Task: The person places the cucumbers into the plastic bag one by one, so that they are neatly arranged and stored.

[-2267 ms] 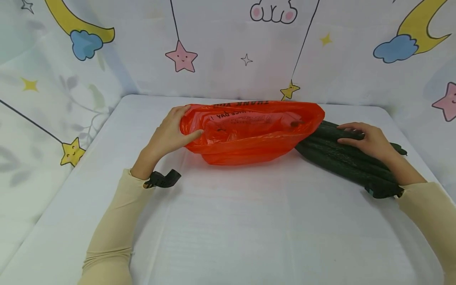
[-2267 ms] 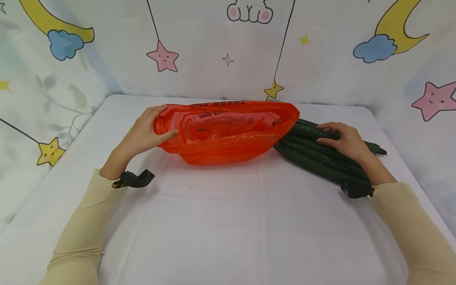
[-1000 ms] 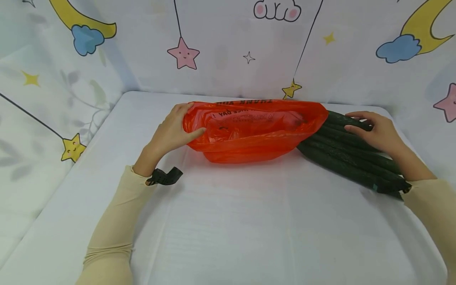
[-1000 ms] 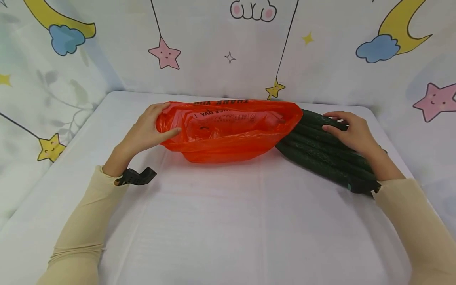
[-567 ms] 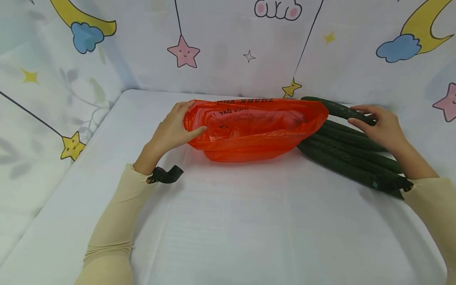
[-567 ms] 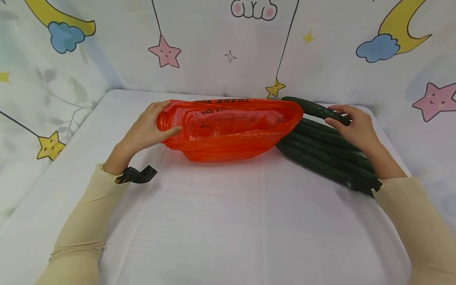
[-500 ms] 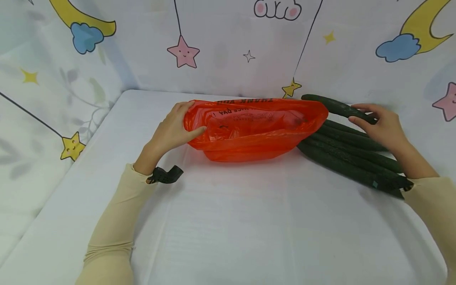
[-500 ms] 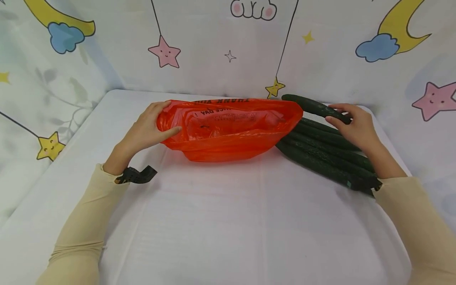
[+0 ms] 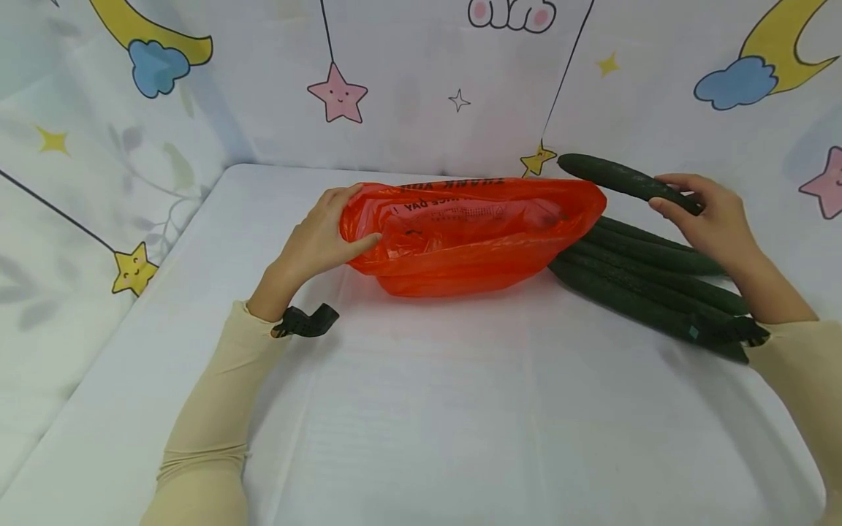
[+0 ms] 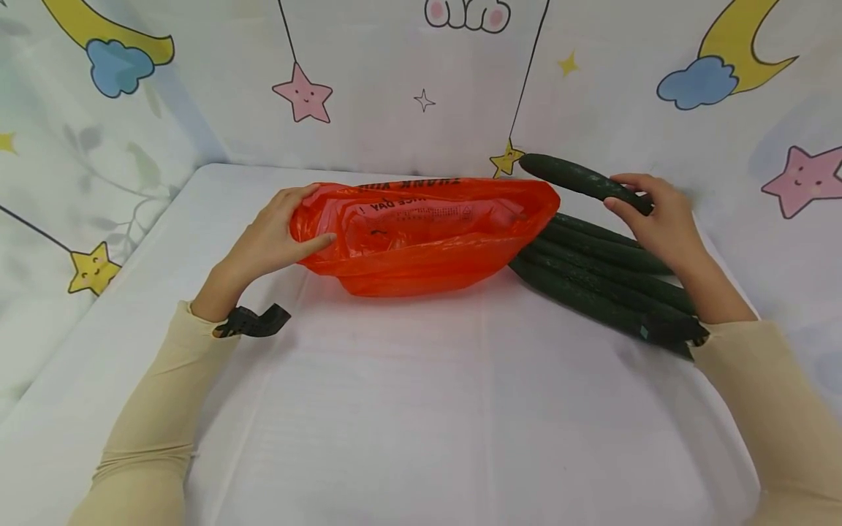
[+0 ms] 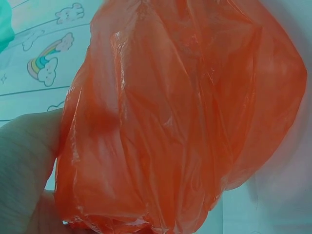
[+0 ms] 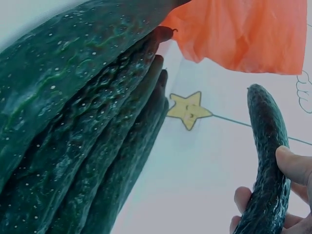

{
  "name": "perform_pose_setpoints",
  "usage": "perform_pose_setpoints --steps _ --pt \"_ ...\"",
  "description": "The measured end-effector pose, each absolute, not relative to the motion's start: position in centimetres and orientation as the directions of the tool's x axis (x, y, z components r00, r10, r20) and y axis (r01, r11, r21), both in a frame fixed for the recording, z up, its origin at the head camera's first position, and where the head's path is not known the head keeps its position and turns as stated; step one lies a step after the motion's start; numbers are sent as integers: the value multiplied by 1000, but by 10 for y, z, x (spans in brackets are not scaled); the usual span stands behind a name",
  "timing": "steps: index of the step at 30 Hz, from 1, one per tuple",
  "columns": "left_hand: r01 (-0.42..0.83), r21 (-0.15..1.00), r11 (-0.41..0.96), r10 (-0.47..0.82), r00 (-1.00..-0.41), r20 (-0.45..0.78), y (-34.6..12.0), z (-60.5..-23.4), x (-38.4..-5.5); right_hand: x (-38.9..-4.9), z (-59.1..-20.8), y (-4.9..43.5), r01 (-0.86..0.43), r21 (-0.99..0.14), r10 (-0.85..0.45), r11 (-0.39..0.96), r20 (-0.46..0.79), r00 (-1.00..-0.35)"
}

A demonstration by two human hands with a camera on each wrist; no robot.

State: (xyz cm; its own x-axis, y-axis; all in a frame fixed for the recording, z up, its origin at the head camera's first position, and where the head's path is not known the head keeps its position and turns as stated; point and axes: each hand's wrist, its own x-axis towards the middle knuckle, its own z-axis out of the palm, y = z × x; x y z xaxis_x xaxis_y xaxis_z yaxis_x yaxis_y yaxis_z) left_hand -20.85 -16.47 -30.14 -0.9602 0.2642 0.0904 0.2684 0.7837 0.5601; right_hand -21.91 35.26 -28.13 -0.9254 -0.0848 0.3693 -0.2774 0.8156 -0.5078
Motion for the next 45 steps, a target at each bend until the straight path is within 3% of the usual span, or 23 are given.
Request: perform_pose_setpoints --steps 21,28,38,45 --pt "272 550 790 272 -959 83 -162 -301 -209 -208 -256 325 -313 -572 -99 758 373 -923" --pt "274 549 790 276 -958 81 -162 -302 -208 -199 -250 311 -399 -563 -160 723 426 -891" --pt "271 548 792 274 -959 78 -161 -301 -207 -190 -244 290 -513 -459 -275 725 490 -827" --pt "276 546 791 275 -958 85 -160 -300 -207 -188 -242 279 -622 -400 -371 673 545 -752"
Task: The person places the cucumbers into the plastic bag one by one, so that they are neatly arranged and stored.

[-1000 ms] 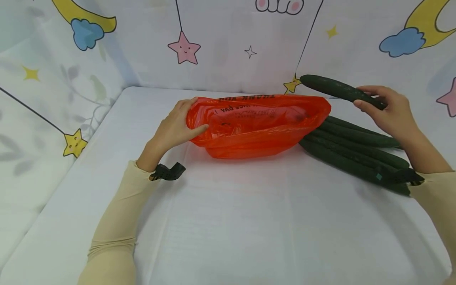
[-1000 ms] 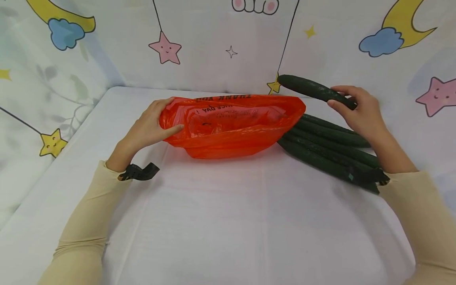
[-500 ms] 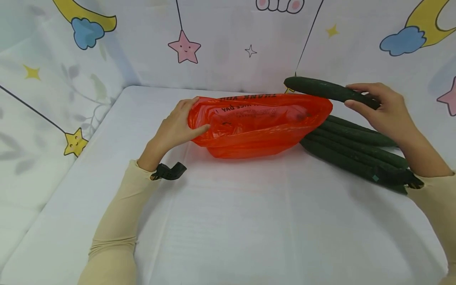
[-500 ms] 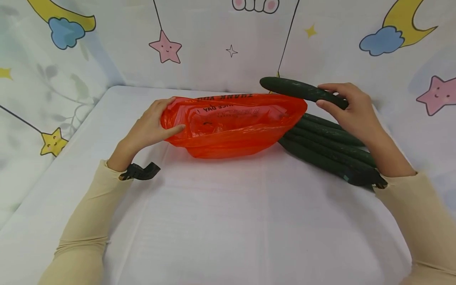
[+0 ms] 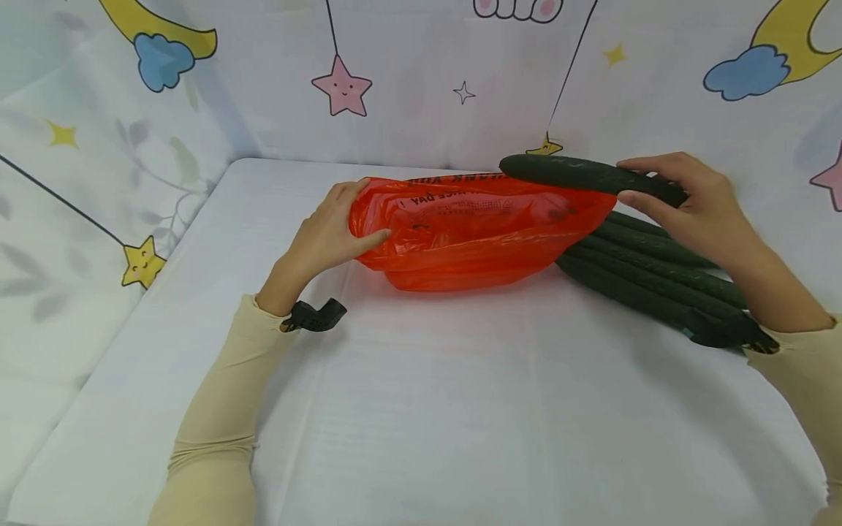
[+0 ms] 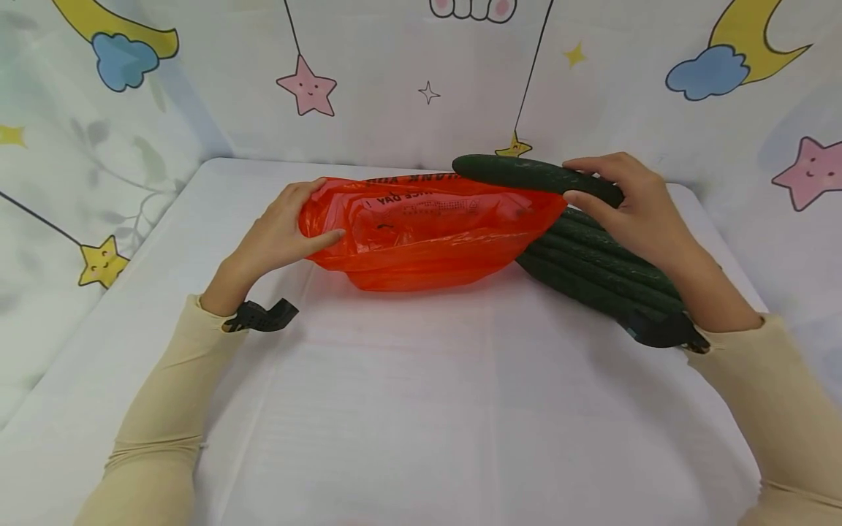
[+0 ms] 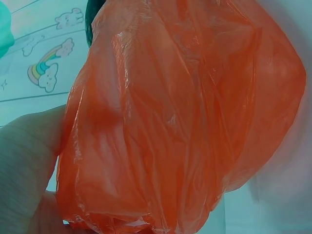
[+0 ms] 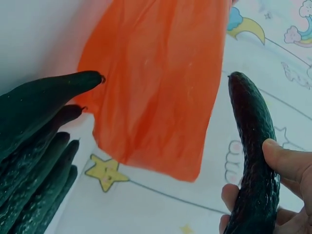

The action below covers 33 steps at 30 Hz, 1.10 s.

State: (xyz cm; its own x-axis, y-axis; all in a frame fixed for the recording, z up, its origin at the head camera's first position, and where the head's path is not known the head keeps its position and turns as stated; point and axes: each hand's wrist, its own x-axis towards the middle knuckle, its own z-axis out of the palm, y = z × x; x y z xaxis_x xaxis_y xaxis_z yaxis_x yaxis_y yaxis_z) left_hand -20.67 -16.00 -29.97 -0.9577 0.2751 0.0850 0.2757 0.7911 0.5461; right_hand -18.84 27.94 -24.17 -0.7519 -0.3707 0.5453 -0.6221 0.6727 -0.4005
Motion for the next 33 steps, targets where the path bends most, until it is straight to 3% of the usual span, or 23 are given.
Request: perform_pose_setpoints --steps 6,33 --pt "279 547 789 276 -957 90 -160 -299 -206 -189 -241 273 -672 -367 -426 644 557 -713" --pt "291 535 794 293 -952 83 -158 -298 -204 -195 -248 224 -669 -377 -554 640 377 -742"
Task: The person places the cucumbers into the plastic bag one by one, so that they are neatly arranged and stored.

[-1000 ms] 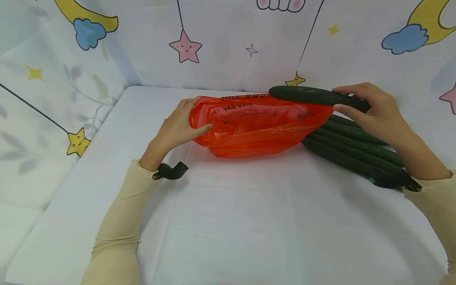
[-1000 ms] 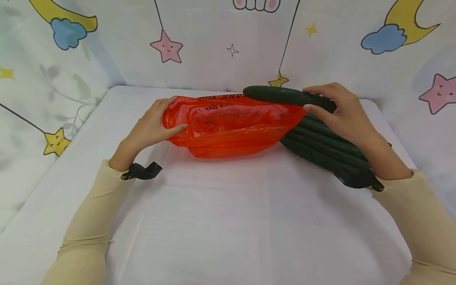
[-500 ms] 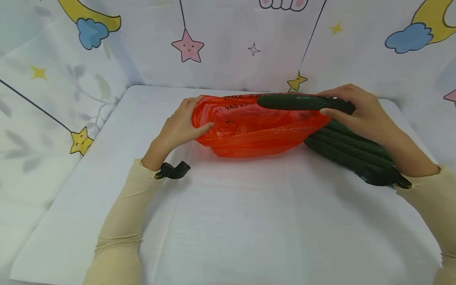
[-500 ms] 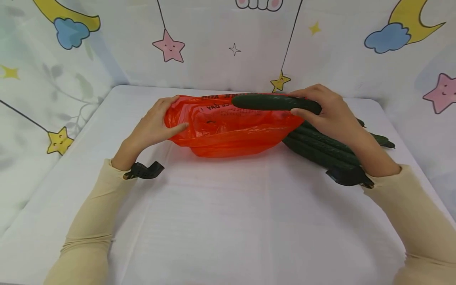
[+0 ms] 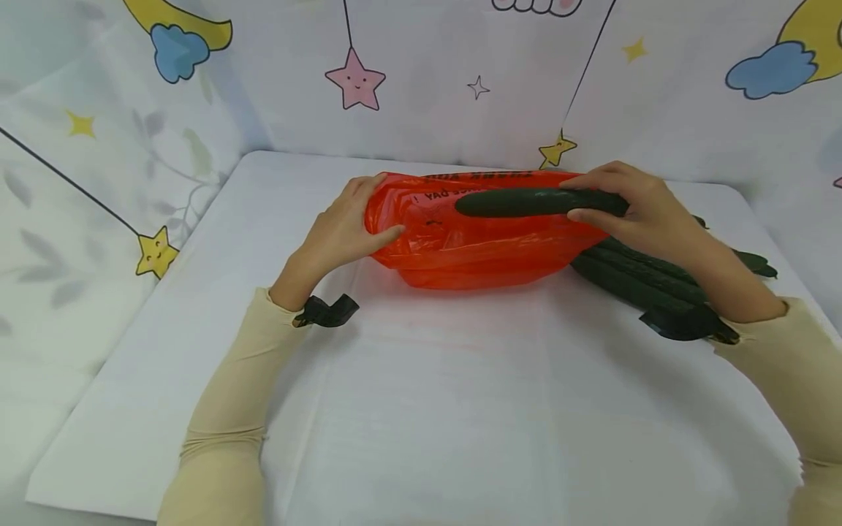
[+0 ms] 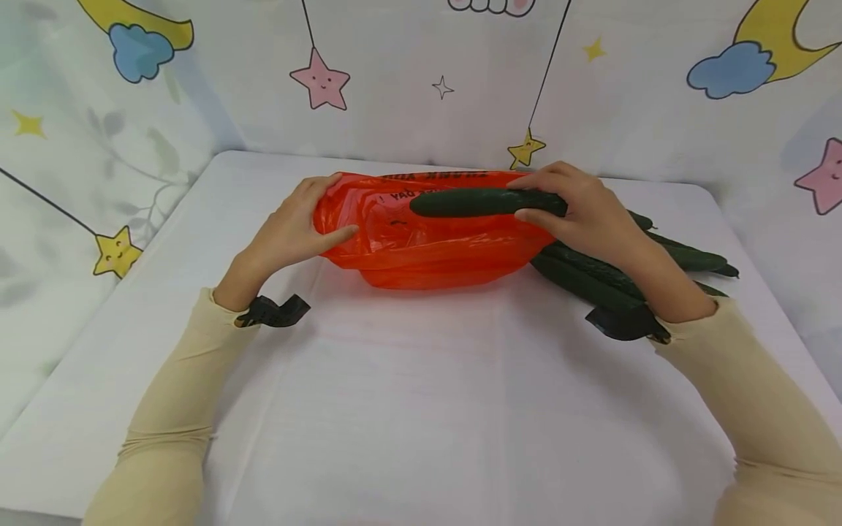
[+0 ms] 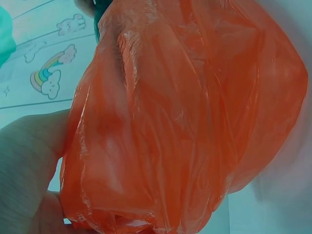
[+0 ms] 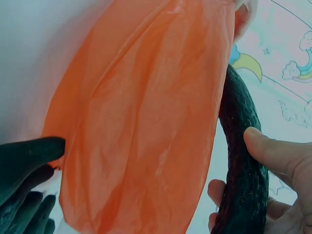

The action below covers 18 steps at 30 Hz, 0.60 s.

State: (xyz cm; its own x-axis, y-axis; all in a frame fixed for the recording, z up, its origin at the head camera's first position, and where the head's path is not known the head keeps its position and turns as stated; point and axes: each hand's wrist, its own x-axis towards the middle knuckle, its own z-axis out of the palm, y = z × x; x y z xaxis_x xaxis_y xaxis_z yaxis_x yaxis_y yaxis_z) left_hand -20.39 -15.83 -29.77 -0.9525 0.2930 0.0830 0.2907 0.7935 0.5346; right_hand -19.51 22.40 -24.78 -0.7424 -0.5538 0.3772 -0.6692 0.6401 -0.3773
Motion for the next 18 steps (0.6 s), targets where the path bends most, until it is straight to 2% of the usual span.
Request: perform_pose_setpoints --steps 9,18 --pt "300 522 799 303 -949 83 -157 -296 -204 -200 -249 209 -645 -434 -579 629 293 -761" --pt "302 517 801 305 -949 82 -156 -296 -203 -202 -249 193 -678 -367 -626 637 267 -733"
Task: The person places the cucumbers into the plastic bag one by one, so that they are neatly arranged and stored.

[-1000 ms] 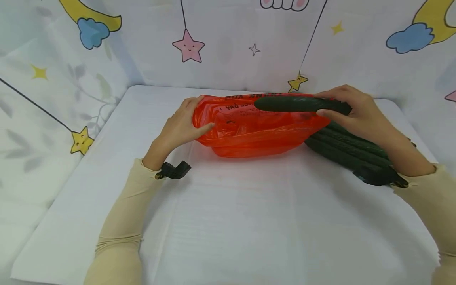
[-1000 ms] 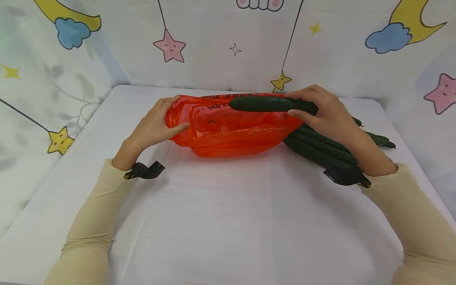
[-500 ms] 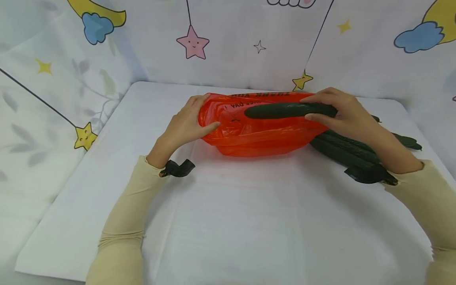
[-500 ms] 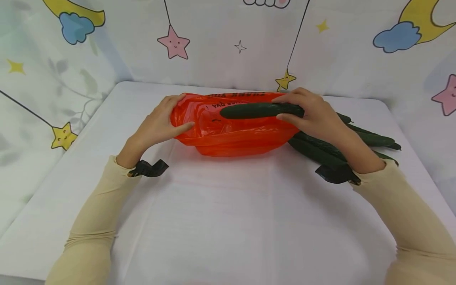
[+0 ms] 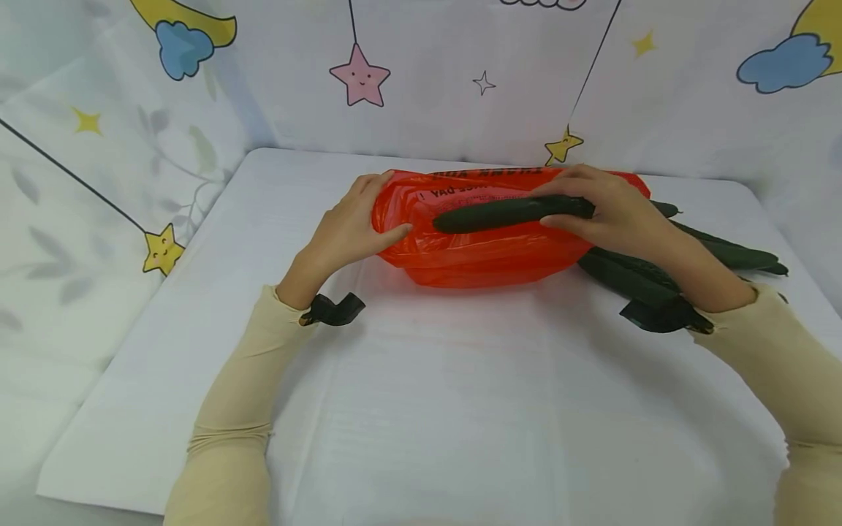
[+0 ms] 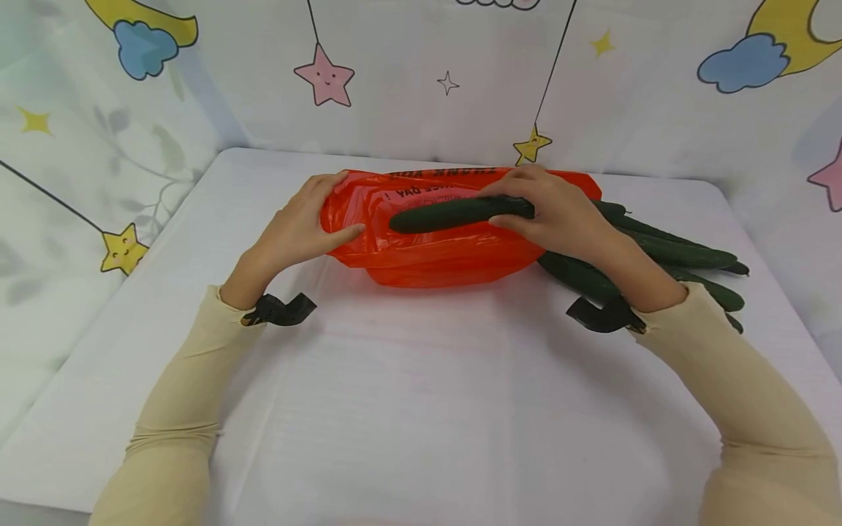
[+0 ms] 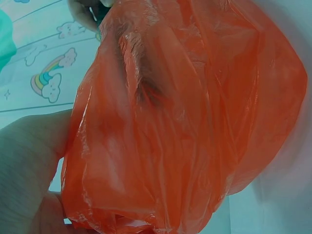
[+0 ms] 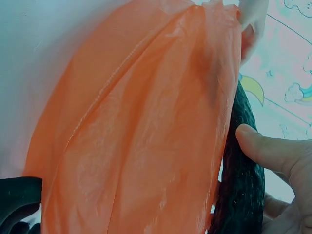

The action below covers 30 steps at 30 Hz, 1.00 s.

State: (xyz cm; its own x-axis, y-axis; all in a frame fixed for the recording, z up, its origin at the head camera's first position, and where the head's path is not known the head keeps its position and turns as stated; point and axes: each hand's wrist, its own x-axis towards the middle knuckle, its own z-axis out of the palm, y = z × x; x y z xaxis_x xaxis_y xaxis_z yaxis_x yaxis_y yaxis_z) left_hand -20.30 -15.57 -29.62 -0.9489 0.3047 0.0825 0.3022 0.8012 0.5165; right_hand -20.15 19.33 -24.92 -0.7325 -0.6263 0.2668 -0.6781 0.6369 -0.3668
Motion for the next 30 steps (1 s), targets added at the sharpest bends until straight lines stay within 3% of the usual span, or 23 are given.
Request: perform_pose_setpoints --steps 8,30 --pt "301 513 804 306 -949 77 -153 -295 -203 -203 -251 189 -667 -334 -644 666 193 -740" --pt "314 506 803 319 -944 79 -152 -298 -202 -215 -269 158 -704 -365 -695 609 182 -695"
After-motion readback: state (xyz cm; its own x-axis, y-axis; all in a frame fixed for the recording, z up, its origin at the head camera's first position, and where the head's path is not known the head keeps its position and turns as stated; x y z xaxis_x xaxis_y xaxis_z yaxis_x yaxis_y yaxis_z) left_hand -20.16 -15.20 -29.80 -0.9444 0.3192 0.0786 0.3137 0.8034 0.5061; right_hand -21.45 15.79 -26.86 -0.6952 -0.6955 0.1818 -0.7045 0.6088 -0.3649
